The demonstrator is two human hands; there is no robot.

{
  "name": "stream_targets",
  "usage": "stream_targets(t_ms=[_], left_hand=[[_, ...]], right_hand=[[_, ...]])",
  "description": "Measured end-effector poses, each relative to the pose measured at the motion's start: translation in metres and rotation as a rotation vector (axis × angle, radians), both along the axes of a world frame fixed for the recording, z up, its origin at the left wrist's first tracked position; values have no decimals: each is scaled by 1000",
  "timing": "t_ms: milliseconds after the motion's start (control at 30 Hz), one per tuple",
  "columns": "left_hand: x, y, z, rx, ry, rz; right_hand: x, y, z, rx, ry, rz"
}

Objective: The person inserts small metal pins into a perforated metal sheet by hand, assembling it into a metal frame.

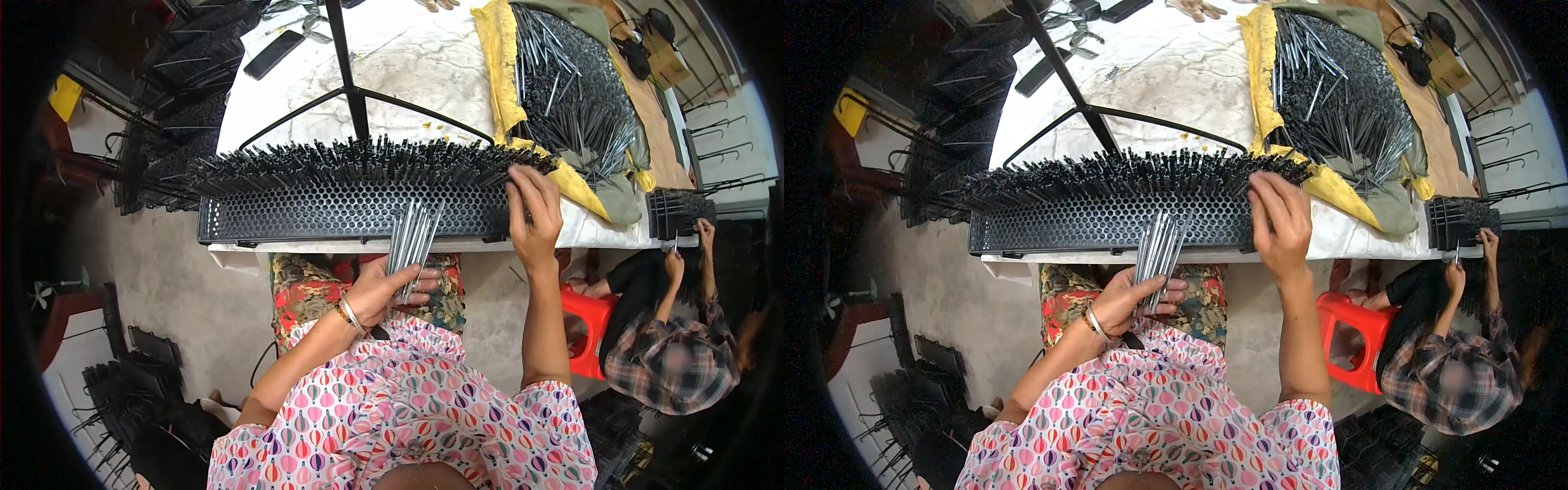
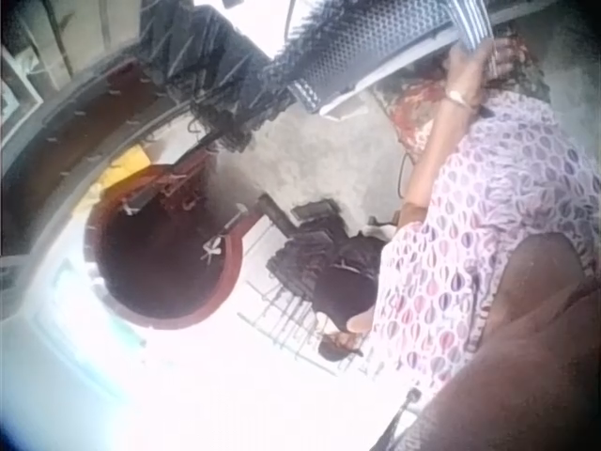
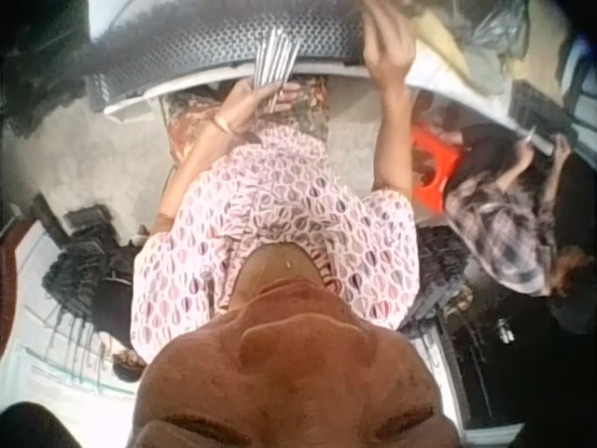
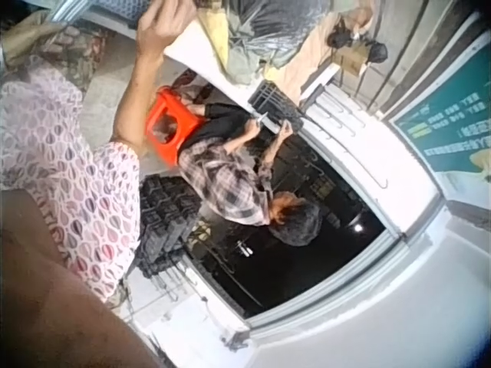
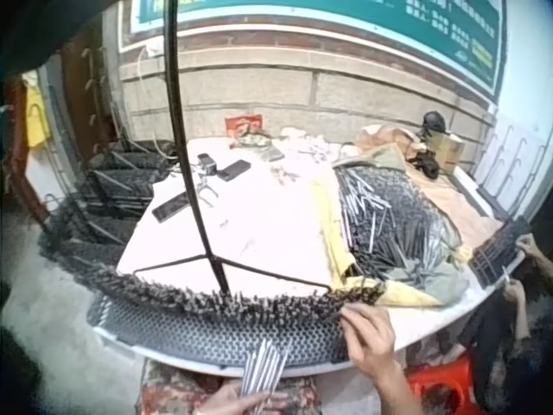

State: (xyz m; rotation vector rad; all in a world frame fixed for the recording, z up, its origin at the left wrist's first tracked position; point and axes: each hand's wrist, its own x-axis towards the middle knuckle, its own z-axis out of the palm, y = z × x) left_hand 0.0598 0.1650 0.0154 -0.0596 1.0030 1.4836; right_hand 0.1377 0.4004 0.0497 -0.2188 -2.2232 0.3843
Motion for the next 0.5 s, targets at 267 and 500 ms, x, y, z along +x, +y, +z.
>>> stream_targets(t_ms=[267, 500], left_hand=[[-5, -2, -4, -89, 23, 24], [-1, -5, -13, -21, -84, 52]], right_hand=[[22, -79, -19, 77, -311, 579], [25, -82, -37, 234, -172, 571]])
